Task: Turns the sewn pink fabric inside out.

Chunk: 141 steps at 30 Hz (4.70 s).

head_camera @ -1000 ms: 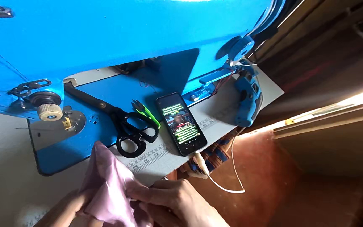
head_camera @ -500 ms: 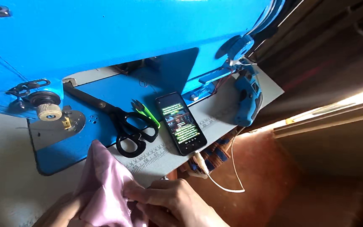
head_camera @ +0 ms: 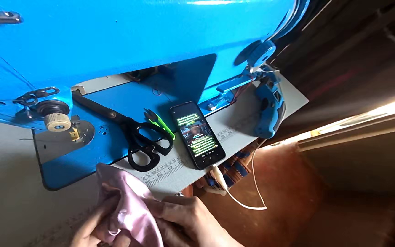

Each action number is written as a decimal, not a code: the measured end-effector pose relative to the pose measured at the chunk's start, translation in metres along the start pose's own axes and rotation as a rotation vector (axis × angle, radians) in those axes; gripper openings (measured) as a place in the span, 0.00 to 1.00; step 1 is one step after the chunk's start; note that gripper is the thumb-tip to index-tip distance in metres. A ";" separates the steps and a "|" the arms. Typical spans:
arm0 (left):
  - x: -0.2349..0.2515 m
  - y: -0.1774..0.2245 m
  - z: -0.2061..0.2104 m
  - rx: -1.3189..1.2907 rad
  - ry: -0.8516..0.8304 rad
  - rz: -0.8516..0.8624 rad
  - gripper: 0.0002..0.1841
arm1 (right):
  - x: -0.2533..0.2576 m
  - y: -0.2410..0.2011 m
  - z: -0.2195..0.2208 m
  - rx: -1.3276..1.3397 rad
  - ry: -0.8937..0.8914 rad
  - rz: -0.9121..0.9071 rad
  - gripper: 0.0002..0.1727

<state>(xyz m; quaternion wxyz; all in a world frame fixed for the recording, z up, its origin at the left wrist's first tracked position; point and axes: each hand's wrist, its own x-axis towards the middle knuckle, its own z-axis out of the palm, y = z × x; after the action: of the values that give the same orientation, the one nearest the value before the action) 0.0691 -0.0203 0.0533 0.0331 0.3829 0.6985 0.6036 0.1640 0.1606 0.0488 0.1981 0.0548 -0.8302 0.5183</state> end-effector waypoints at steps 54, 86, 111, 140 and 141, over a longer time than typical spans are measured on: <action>0.005 -0.007 -0.024 0.181 0.138 0.141 0.12 | 0.004 -0.007 0.007 0.062 -0.021 -0.027 0.18; -0.008 -0.004 -0.021 0.373 0.112 0.180 0.20 | 0.007 -0.007 0.012 0.116 -0.017 -0.041 0.17; 0.004 0.003 -0.060 0.282 -0.016 -0.196 0.14 | 0.003 0.000 0.034 -0.241 0.130 -0.066 0.15; -0.003 -0.036 -0.086 -0.682 0.258 -0.470 0.11 | 0.011 -0.005 0.030 -0.261 0.079 0.026 0.17; -0.003 -0.034 -0.086 -0.762 0.241 -0.506 0.13 | 0.011 -0.004 0.030 -0.256 0.078 0.025 0.18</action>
<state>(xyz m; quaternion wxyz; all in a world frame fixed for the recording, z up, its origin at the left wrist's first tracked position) 0.0106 -0.0910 0.0460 0.2359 0.0884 0.4975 0.8300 0.1472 0.1337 0.0451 0.2289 -0.0017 -0.8818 0.4123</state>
